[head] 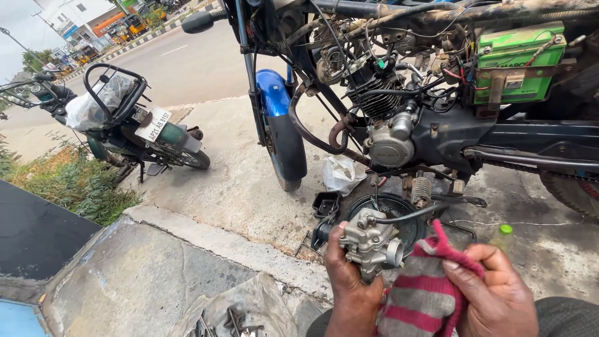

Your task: Cleaning and repairing a motorcycle carburetor using tools and cleaning fluid.

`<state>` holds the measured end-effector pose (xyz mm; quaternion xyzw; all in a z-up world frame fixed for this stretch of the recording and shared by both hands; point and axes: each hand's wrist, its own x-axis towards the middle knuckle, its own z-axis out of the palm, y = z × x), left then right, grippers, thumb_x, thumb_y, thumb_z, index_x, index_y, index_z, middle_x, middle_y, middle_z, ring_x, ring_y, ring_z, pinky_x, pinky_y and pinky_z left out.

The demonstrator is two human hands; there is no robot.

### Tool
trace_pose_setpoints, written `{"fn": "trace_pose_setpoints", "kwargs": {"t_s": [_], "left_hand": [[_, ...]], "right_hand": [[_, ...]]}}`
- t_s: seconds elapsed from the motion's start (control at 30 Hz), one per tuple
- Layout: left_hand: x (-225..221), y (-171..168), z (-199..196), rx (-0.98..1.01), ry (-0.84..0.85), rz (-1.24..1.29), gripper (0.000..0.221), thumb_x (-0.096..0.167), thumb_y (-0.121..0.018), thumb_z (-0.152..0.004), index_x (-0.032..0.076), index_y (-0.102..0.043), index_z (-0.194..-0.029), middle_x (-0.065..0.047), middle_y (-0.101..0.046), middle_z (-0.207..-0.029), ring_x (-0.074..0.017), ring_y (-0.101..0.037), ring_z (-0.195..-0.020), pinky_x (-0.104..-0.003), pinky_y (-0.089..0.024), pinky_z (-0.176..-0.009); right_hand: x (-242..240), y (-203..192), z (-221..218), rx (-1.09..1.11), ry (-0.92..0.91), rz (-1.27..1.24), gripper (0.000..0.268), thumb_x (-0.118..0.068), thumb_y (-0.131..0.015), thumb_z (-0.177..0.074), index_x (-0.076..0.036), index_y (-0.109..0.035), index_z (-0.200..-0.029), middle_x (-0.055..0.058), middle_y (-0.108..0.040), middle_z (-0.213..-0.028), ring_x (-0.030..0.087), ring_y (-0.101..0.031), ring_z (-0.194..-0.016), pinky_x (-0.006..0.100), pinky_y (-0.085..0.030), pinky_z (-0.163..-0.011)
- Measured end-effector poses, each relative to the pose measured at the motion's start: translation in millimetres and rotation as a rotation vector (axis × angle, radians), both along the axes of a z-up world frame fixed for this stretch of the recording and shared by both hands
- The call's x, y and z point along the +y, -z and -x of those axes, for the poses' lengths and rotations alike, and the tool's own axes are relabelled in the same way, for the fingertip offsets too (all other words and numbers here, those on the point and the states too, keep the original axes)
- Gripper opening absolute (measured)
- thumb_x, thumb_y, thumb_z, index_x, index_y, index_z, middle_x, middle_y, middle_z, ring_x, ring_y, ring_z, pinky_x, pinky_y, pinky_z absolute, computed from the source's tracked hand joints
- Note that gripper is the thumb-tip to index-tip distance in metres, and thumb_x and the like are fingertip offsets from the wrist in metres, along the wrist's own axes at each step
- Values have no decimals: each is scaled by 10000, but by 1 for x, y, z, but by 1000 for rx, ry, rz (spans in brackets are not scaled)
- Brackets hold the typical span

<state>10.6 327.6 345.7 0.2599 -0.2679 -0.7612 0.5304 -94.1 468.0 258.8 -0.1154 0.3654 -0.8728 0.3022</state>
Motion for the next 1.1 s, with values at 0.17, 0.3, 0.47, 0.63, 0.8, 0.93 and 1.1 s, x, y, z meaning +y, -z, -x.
{"fn": "trace_pose_setpoints", "kwargs": {"t_s": [0.17, 0.3, 0.47, 0.63, 0.8, 0.93, 1.1], "left_hand": [[10, 16, -14, 23, 50, -423, 291, 296, -675, -821, 48, -705, -969, -106, -733, -844, -217, -732, -708, -405, -616, -670], [6, 36, -23, -92, -86, -246, 304, 217, -714, -836, -49, -707, -984, -147, -742, -863, -251, -735, -729, -418, -622, -678], [11, 34, -6, -52, -97, -319, 283, 187, -723, -816, -48, -681, -967, -130, -726, -820, -256, -714, -694, -425, -604, -629], [-1, 39, -14, -152, -123, -303, 357, 255, -729, -817, -86, -696, -919, -162, -708, -759, -270, -660, -601, -416, -572, -546], [12, 64, -27, -61, -97, -9, 215, 138, -735, -817, -49, -675, -903, -120, -682, -781, -210, -690, -670, -352, -601, -606], [17, 54, -9, -13, -136, -69, 185, 99, -688, -748, -58, -662, -842, -137, -714, -769, -233, -719, -654, -366, -628, -615], [31, 89, 0, 10, -175, -134, 171, 102, -713, -809, -50, -639, -826, -126, -664, -764, -221, -683, -650, -368, -607, -606]], "right_hand": [[-7, -38, -2, 1137, 171, -108, 411, -30, -689, -874, 12, -562, -1262, 154, -699, -1136, 227, -693, -1005, 380, -555, -893], [-18, -50, 8, 2010, 46, -110, 579, -111, -816, -730, -24, -621, -1269, 169, -720, -1137, 296, -736, -959, 477, -542, -799], [-28, -8, -9, 1545, 32, -145, 432, -80, -811, -802, -106, -698, -1218, 73, -753, -1164, 242, -739, -1054, 395, -578, -906], [-18, 2, -27, 1192, -68, 125, 322, -18, -775, -877, -67, -734, -1192, 87, -807, -1160, 255, -792, -1126, 472, -530, -1076], [-28, -53, -30, 1632, 169, -138, 504, -166, -687, -860, -92, -599, -1351, 209, -604, -1435, 364, -580, -1320, 510, -387, -1116], [-30, 5, -32, 1589, 296, -135, 524, -176, -678, -857, -60, -585, -1359, 210, -575, -1446, 368, -570, -1341, 504, -372, -1159], [-22, 11, -49, 1374, 539, -227, 279, -55, -684, -950, -13, -678, -1225, 187, -679, -1295, 312, -688, -1214, 399, -518, -1077]]}}
